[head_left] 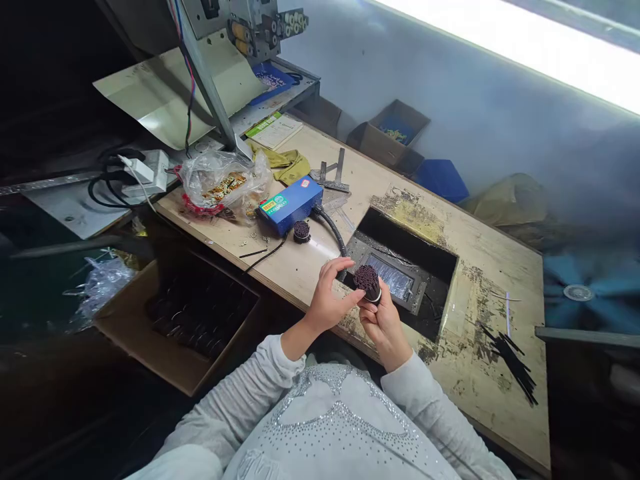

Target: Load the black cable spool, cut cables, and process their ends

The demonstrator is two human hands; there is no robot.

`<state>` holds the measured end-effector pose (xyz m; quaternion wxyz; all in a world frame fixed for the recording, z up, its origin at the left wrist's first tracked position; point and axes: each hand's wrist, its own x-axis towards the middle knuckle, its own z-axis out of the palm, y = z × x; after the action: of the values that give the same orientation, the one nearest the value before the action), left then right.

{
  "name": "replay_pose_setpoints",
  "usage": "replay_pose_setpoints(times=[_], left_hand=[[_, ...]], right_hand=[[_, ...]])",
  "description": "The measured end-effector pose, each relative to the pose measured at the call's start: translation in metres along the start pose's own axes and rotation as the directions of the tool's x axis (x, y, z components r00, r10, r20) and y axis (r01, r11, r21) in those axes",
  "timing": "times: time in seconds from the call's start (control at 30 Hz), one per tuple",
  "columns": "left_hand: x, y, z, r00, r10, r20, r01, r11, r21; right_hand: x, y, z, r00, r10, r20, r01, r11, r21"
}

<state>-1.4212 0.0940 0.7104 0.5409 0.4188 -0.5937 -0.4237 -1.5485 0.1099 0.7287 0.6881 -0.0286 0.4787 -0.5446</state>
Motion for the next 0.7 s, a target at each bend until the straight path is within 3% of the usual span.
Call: replay_pose_setpoints(times=[0.7], left_hand=[[0.005,-0.004,-0.016,0.999,-0.044,0.032,0.048,0.992,-0.117]], right_hand=[[0.001,0.010,0.001,0.997,-0.012,0.073,0.017,0.998,-0.061]])
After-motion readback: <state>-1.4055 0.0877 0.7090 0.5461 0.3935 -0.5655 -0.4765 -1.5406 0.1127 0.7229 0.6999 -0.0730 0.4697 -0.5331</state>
